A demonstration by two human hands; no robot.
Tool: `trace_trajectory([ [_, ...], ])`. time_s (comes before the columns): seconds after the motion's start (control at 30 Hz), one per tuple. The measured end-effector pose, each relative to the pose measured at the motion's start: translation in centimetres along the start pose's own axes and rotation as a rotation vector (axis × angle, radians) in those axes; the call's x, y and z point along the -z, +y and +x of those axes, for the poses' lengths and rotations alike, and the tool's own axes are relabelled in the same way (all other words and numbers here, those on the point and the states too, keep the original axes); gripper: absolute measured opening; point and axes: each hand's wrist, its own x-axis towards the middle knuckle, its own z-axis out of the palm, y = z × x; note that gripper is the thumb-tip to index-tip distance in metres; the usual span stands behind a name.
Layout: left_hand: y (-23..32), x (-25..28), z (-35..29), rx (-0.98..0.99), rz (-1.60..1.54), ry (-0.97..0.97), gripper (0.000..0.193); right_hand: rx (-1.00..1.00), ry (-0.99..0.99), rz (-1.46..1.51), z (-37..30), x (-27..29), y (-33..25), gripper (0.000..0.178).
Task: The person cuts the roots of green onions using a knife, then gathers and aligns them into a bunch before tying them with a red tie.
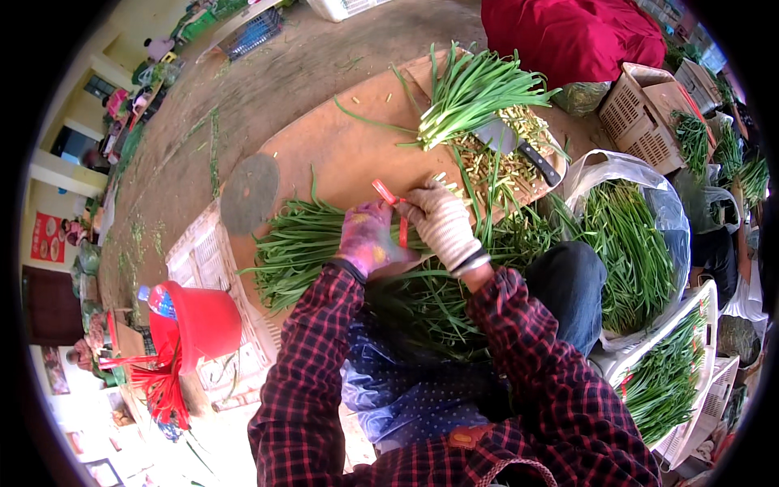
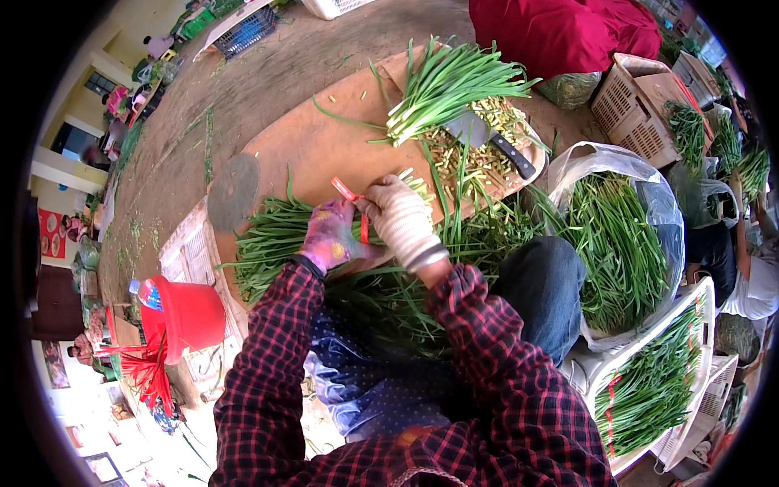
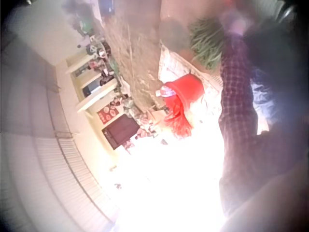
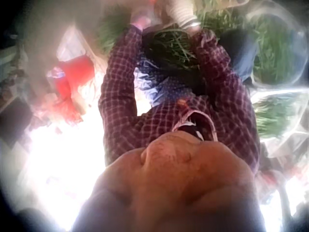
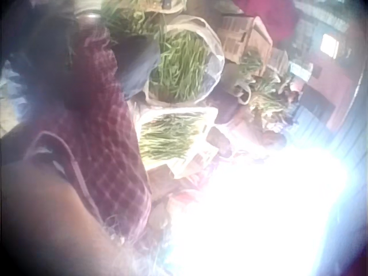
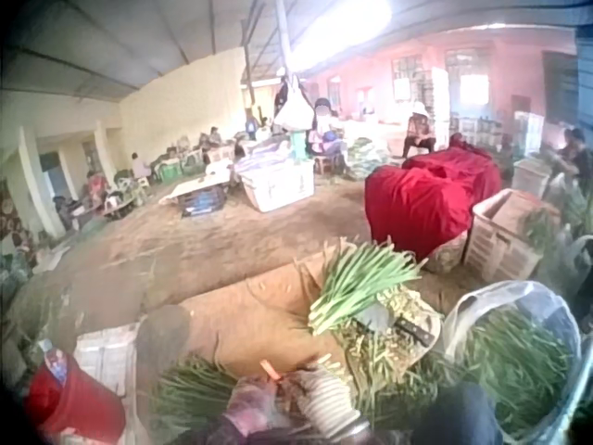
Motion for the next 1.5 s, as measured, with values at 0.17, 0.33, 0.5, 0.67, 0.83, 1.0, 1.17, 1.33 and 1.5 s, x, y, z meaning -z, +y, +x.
trace_trajectory([
  [0.17,-1.5,2.2,1.5,-0.01,-0.563,-0.265,0.084,-0.028,-0.155,-0.082,1.5,0.2,1.2,0.019],
  [0.33,-3.7,0.6,2.7,0.125,-1.434,-0.391,0.044,-0.047,-0.11,-0.02,1.4,0.1,1.6,0.015],
  [0.5,-3.0,-1.0,2.9,0.163,-1.23,-0.178,0.038,-0.049,-0.085,0.003,1.5,-0.1,2.1,0.015],
  [0.67,-1.7,0.2,2.3,0.154,-0.881,0.026,0.031,-0.003,0.023,0.038,1.2,-0.4,2.5,0.011],
  [0.83,-0.4,-0.3,2.0,0.108,-0.47,0.261,0.021,-0.016,-0.029,-0.02,1.6,-0.2,2.0,0.015],
  [1.0,1.5,-0.2,1.3,0.093,-0.017,0.43,0.018,0.002,-0.052,-0.034,1.3,-0.5,2.5,0.015],
  [1.17,3.3,-1.3,-0.3,0.243,-0.227,0.606,0.016,0.035,-0.147,-0.145,1.5,0.1,1.9,0.018],
  [1.33,3.0,-3.1,-0.1,0.223,-0.138,0.782,0.017,0.221,-0.267,-0.255,4.2,-0.5,1.9,0.019],
  [1.5,1.6,-3.4,1.1,0.108,-0.124,0.841,0.016,0.197,-0.417,-0.211,6.9,-2.1,4.3,0.013],
])
